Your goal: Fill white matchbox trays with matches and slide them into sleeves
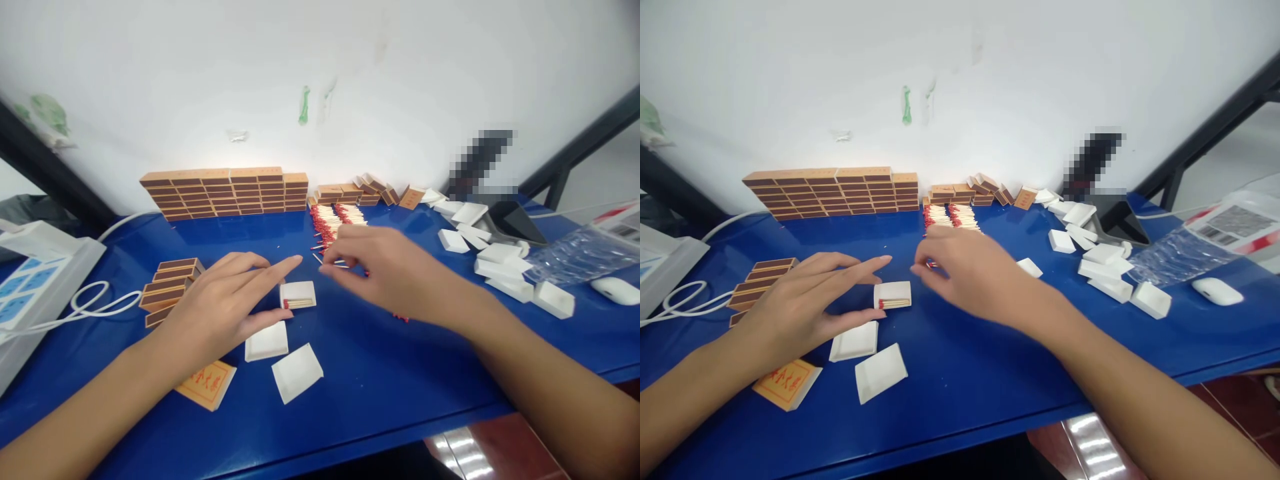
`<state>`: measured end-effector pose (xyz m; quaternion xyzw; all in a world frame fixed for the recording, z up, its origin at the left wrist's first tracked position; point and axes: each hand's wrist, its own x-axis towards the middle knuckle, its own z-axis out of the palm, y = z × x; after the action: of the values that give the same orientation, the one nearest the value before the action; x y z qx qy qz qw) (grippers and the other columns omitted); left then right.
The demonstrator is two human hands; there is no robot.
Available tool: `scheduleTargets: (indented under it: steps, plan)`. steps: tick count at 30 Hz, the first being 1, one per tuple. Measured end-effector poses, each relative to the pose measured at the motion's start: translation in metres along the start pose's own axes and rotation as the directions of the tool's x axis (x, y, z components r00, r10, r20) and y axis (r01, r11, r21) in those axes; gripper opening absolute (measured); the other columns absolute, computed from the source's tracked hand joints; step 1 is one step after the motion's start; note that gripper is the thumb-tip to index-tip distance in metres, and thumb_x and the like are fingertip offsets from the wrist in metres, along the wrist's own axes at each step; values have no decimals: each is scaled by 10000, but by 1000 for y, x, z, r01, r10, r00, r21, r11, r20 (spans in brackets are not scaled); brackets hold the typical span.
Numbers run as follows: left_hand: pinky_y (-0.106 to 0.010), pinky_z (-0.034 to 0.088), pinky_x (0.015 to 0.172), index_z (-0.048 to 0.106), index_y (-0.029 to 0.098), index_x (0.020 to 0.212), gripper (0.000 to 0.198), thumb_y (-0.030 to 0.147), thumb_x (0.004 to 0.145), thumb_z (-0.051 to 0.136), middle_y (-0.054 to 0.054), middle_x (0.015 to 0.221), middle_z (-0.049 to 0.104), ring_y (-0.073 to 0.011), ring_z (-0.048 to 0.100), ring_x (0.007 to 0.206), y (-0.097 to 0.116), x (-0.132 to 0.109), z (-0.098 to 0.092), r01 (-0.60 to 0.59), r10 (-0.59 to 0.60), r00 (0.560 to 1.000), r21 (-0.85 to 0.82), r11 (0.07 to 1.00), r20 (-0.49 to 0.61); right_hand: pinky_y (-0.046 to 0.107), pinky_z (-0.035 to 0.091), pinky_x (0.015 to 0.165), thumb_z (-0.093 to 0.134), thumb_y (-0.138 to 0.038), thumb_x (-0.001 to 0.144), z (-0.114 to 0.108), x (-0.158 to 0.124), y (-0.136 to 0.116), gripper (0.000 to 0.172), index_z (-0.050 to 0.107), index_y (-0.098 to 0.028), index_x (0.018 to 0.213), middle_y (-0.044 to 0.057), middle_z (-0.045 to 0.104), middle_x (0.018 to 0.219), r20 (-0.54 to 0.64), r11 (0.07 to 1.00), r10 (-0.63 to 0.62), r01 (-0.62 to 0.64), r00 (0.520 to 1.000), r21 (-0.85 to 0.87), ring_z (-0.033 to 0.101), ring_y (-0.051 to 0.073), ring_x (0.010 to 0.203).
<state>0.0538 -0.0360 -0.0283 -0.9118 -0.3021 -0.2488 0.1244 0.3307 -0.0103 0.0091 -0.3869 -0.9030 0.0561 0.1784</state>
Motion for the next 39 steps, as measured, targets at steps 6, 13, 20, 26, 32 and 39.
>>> scheduleTargets:
  steps: [6, 13, 20, 26, 32, 39]
  plan:
    - [-421, 586, 923, 558, 162, 1468, 535, 427, 1019, 677, -98, 1044, 740, -262, 707, 1025, -1, 0, 2, 9, -9, 1000, 3, 1000, 18, 329, 395, 698, 678, -316, 954, -12, 0, 47, 148, 728, -193, 888, 56, 704, 868, 132, 985, 153, -140, 979, -104, 614, 201, 788]
    - [-433, 588, 927, 598, 138, 1443, 528, 422, 1008, 689, -114, 1058, 726, -267, 702, 1026, -1, 0, 3, 4, -4, 999, 15, 1000, 33, 310, 396, 704, 677, -270, 959, 7, 5, 48, 108, 733, -183, 990, 68, 709, 943, 221, 994, 112, -105, 969, -41, 601, 191, 806]
    - [-433, 595, 907, 604, 139, 1449, 533, 437, 1013, 678, -116, 1054, 722, -267, 707, 1014, -2, 0, 1, 28, -28, 999, 14, 1000, 44, 323, 382, 697, 549, -231, 1030, 8, 2, 47, 182, 703, -176, 951, 84, 721, 951, 285, 990, 142, -136, 948, -41, 606, 206, 819]
    - [-416, 592, 903, 569, 156, 1460, 530, 418, 1015, 687, -97, 1050, 745, -258, 709, 1018, 1, 1, 0, 18, -19, 1000, 8, 1000, 20, 314, 413, 720, 589, -283, 1040, 1, 1, 21, 164, 686, -188, 948, 67, 700, 943, 136, 997, 36, -45, 990, 65, 611, 193, 834]
    - [-407, 598, 911, 529, 195, 1498, 570, 449, 1013, 689, -93, 1066, 758, -254, 719, 1030, 3, 1, -1, 27, -27, 999, 4, 1000, -22, 306, 416, 698, 591, -279, 1066, 13, 3, -12, 143, 687, -186, 1016, 66, 684, 1042, 159, 1000, 2, -7, 987, 26, 636, 176, 821]
    - [-409, 599, 910, 523, 173, 1491, 589, 420, 993, 719, -97, 1056, 747, -257, 711, 1034, 4, 0, -1, 7, -6, 1000, 18, 1000, -29, 332, 401, 671, 523, -227, 1081, 26, 6, -24, 216, 714, -136, 1035, 96, 673, 1023, 177, 977, -28, 64, 984, -203, 653, 200, 804]
